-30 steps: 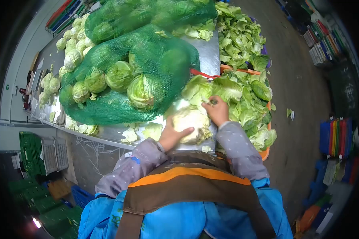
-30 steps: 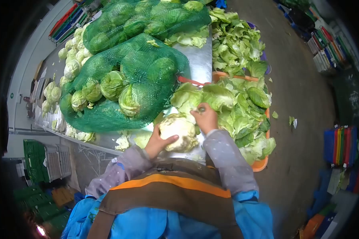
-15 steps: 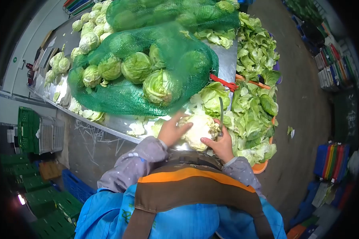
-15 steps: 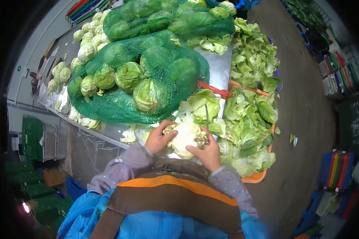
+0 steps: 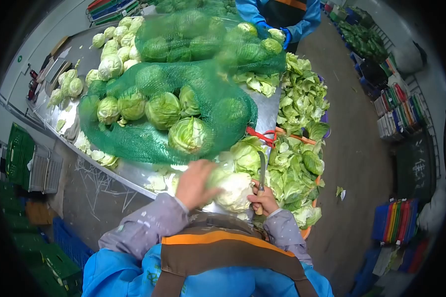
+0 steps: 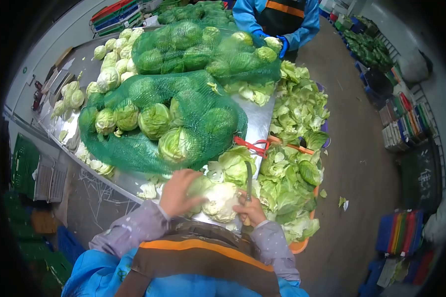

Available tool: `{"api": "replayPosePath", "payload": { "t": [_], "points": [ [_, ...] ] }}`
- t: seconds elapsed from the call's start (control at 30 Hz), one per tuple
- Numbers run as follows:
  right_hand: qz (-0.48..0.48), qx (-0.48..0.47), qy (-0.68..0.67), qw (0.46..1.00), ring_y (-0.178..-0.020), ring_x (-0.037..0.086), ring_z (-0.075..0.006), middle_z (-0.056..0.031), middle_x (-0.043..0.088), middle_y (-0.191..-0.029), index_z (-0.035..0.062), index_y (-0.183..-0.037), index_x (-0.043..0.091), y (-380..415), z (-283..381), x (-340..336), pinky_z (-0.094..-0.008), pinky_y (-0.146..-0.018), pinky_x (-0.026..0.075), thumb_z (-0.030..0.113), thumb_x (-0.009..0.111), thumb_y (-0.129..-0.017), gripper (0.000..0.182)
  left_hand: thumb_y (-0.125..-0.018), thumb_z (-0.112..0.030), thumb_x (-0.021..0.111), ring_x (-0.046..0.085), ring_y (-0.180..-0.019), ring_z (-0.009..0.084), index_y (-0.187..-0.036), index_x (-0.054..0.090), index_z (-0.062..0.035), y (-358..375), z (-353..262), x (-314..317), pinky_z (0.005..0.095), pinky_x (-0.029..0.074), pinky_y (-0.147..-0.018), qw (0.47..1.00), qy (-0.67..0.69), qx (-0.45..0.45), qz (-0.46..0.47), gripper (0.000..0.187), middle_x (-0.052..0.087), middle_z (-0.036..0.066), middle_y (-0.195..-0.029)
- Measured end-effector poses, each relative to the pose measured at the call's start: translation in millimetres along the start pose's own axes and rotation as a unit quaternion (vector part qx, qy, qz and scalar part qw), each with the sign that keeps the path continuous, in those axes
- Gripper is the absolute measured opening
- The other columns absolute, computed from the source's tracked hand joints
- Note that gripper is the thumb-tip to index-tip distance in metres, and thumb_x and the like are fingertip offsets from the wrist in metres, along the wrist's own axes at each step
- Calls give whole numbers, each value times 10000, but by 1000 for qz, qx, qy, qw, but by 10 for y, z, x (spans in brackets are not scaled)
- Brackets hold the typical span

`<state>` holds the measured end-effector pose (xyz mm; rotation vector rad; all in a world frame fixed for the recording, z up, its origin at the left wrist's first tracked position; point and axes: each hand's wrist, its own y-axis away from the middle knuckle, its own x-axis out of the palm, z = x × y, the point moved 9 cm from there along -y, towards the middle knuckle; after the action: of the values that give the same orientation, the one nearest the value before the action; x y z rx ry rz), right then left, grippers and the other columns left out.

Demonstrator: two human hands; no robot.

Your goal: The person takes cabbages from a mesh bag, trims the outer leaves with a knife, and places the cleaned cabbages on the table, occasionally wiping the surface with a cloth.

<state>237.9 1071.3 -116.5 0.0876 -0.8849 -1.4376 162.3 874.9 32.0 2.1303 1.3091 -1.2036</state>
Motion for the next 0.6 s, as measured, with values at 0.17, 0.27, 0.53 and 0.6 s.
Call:
{"api": "replayPosePath", "payload": {
  "t": [0.17,0.27,0.53,0.6],
  "points": [
    [-6,-60,210,976,-529,505,-84,-37,560,-893,25,-1359,403,-18,160,122,-230,-470,417,-37,706,-717,713,-558,-375,852,515,-1120,347,-1263,425,36,-106,-101,611,381,435,-942,980,145,-101,88,921,535,231,-1172],
    [-264,-304,411,818,-610,594,-228,-114,623,-772,44,-1323,452,426,530,10,-338,-590,469,169,663,-811,569,-549,-371,853,537,-1118,321,-1304,366,59,10,113,790,346,424,-957,950,203,-211,111,996,507,249,-1225],
    [-155,-190,586,772,-649,614,-388,-196,632,-738,110,-1362,398,469,514,447,-443,-578,464,284,532,-908,504,-549,-353,862,541,-1113,297,-1322,339,56,-8,97,777,341,431,-949,944,236,-198,122,1019,522,218,-1214],
    [-166,-171,569,787,-673,615,-403,-210,638,-760,92,-1341,426,367,444,457,-456,-610,469,288,500,-926,464,-578,-339,872,583,-1044,247,-1291,335,78,39,148,829,329,477,-888,960,202,-174,90,985,567,199,-1142]
  ]
}}
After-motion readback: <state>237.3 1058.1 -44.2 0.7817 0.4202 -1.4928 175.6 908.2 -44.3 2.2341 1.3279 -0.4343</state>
